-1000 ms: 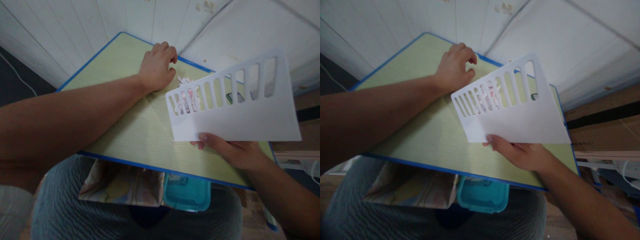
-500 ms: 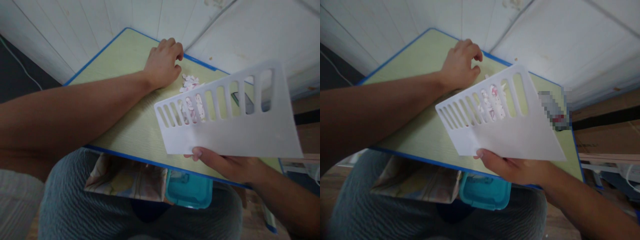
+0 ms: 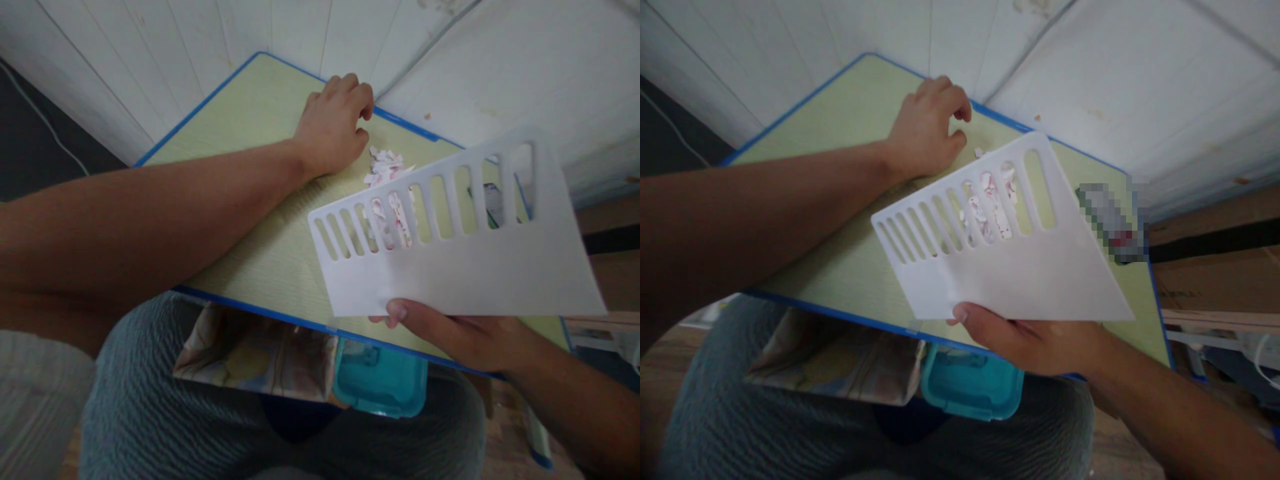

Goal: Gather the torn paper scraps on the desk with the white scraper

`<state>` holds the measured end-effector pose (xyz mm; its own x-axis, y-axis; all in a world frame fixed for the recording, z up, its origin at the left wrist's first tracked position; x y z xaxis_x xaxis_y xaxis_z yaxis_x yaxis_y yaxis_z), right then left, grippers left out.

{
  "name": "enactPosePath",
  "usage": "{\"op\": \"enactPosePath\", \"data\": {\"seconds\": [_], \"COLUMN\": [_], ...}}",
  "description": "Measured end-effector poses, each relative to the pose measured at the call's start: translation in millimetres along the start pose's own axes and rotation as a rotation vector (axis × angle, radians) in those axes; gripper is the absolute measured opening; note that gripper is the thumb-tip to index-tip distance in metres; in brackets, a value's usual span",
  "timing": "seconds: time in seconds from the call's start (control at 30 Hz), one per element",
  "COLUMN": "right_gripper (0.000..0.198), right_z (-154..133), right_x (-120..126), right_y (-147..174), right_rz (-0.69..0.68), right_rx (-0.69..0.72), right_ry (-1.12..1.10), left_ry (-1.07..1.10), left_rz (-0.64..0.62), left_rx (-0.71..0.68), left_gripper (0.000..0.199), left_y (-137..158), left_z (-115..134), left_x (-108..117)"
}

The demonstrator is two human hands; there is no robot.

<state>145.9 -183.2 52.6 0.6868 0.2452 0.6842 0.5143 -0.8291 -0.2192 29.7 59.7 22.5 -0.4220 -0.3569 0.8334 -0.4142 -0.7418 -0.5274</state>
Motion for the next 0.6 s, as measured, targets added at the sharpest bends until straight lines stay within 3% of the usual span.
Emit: {"op": "enactPosePath", "data": {"seconds": [0.4,0.5,0.6], "right_gripper": [0.020,0.014,0.023], "right_z": [-8.0,-1.1,24.6], "right_x": [-2.1,-1.9,13.4], "right_y": [3.2,8.8,15.8], "right_rz": [-0.045,-0.074,0.079], "right_rx": [0.078,0.000,-0.161], "right_ry": [0.069,0.020,-0.061], "left_ry": [0.008,0.008,0.005], "left_rz": [0.009,0.004,-0.005], "left_rx": [0.005,0.006,0.005], "left_gripper": [0.039,0.039,0.038], "left_y": [-1.6,-1.6,-1.9], "left_z": [0.5,0.3,0.1], "left_x": [-2.6,-3.6,-4.0]}}
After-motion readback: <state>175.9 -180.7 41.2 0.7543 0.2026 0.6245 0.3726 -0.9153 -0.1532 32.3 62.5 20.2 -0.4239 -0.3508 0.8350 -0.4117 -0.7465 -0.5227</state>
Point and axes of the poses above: each hand's wrist, its own y-axis away from the middle knuckle, its own x-axis out of the back of the hand, z = x × y, the point moved 7 cm from there along -y, towards the middle knuckle, and after that the axes turned 12 degrees about -y, right-handed, at the moved point
